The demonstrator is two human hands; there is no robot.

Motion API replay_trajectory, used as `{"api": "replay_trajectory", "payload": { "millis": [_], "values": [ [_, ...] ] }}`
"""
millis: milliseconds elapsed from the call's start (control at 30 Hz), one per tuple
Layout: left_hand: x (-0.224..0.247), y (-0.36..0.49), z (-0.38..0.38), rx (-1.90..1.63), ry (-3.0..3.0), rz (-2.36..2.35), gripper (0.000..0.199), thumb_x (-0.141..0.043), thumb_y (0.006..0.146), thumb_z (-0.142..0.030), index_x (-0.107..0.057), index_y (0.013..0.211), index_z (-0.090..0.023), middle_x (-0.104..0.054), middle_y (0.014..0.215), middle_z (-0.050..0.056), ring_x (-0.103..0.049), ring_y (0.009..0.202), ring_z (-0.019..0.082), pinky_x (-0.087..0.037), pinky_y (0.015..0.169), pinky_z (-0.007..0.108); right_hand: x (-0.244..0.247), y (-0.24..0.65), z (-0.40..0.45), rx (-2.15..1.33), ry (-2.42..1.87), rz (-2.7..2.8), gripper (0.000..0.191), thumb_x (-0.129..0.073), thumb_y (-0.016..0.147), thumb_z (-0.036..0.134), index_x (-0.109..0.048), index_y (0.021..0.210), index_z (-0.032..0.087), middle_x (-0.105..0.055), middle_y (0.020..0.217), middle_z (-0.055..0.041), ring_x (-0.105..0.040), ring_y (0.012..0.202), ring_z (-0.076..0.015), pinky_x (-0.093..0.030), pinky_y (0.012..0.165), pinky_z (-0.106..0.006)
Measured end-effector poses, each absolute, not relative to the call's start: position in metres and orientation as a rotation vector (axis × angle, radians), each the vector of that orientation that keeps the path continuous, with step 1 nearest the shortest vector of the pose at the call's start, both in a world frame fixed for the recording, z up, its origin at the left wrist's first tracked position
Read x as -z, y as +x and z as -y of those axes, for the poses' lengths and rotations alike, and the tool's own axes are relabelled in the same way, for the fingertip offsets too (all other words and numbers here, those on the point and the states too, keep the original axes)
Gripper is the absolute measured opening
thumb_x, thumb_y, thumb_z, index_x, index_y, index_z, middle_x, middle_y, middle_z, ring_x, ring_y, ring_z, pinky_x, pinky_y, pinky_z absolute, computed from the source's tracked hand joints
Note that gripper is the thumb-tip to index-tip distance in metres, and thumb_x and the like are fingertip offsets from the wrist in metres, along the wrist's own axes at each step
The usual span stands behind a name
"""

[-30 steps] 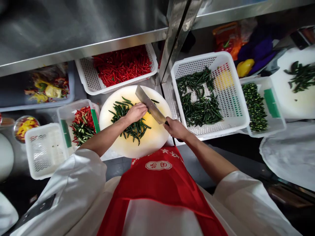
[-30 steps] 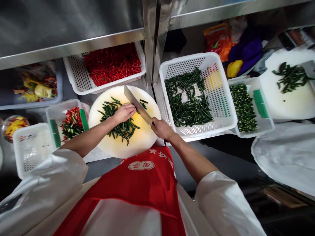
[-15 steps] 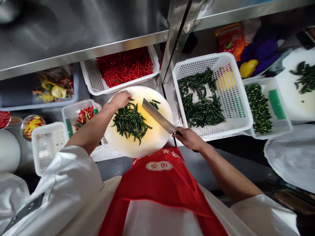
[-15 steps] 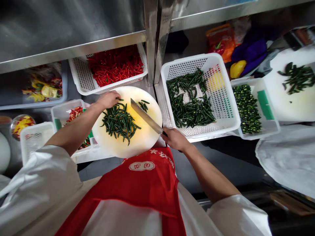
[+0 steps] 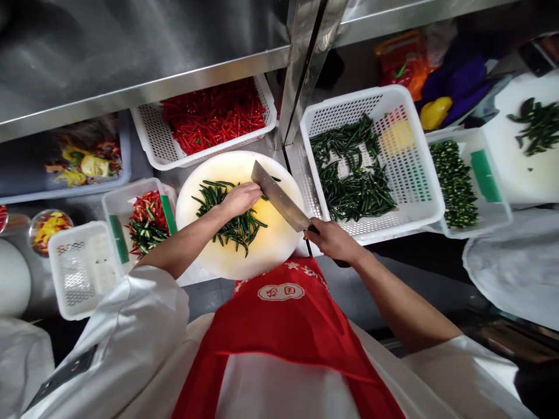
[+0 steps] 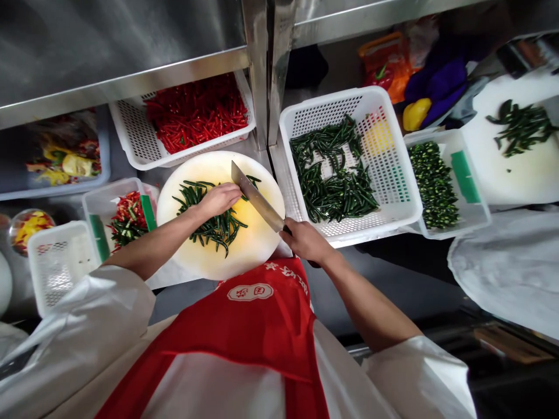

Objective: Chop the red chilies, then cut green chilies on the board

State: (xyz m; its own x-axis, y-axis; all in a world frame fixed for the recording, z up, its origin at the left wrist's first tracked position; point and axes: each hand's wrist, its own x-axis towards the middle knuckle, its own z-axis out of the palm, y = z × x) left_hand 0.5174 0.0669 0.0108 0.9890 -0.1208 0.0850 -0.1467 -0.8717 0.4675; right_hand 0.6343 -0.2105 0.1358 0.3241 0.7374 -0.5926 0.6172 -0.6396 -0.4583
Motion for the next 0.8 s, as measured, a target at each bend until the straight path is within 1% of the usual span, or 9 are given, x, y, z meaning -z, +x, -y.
{"api": "replay_trajectory", "payload": {
  "millis": [200,300,433,600,700,800],
  "values": [
    [-0.011,0.513,-0.065,-0.122,2.618,0.178,0.032,-0.036,0.098,-0.022,-0.065,0.085,-0.018,-0.062,0.089,0.008,-0.055,0.086,0.021,-0.046,0.077,0.033,-0.16,0.641,0.209,-1.373,-2.382,1.167,0.019,-0.043,0.094,0.036,-0.052,0.088,0.022,-0.058,0.052,0.0017,-0.057,0.052,-0.0163,-0.03,0.054,-0.026],
    [-0.009,0.51,-0.065,-0.144,2.625,0.167,0.032,-0.036,0.098,-0.022,-0.065,0.083,-0.018,-0.061,0.088,0.008,-0.054,0.085,0.02,-0.046,0.077,0.033,-0.167,0.644,0.208,-1.448,-2.386,1.137,0.019,-0.043,0.094,0.037,-0.053,0.089,0.021,-0.056,0.05,0.0028,-0.057,0.05,-0.0162,-0.032,0.054,-0.026],
    [-0.003,0.505,-0.065,-0.167,2.6,0.151,0.032,-0.036,0.098,-0.023,-0.065,0.086,-0.018,-0.062,0.091,0.008,-0.055,0.087,0.02,-0.047,0.081,0.034,-0.156,0.639,0.206,-1.401,-2.437,1.212,0.017,-0.045,0.093,0.035,-0.052,0.087,0.021,-0.061,0.057,-0.0003,-0.06,0.058,-0.0178,-0.033,0.058,-0.026],
    [0.001,0.5,-0.062,-0.194,2.597,0.136,0.029,-0.037,0.098,-0.024,-0.065,0.091,-0.018,-0.064,0.095,0.009,-0.057,0.091,0.021,-0.048,0.084,0.035,-0.112,0.621,0.185,-1.254,-2.446,1.258,0.015,-0.044,0.094,0.033,-0.05,0.093,0.02,-0.067,0.072,-0.0056,-0.062,0.068,-0.0193,-0.033,0.059,-0.026],
    [-0.005,0.495,-0.065,-0.154,2.606,0.133,0.028,-0.038,0.097,-0.023,-0.065,0.092,-0.018,-0.064,0.095,0.009,-0.058,0.092,0.021,-0.049,0.084,0.035,-0.096,0.616,0.175,-1.153,-2.422,1.286,0.016,-0.044,0.094,0.034,-0.05,0.094,0.02,-0.068,0.081,-0.0079,-0.063,0.075,-0.0205,-0.033,0.061,-0.026],
    [-0.015,0.484,-0.083,-0.19,2.593,-0.054,0.025,-0.041,0.094,-0.022,-0.066,0.094,-0.019,-0.065,0.095,0.007,-0.059,0.093,0.021,-0.049,0.085,0.035,-0.103,0.616,0.182,-1.105,-2.385,1.289,0.018,-0.043,0.095,0.037,-0.049,0.09,0.021,-0.066,0.077,-0.006,-0.062,0.073,-0.0199,-0.032,0.061,-0.026]
  ]
}}
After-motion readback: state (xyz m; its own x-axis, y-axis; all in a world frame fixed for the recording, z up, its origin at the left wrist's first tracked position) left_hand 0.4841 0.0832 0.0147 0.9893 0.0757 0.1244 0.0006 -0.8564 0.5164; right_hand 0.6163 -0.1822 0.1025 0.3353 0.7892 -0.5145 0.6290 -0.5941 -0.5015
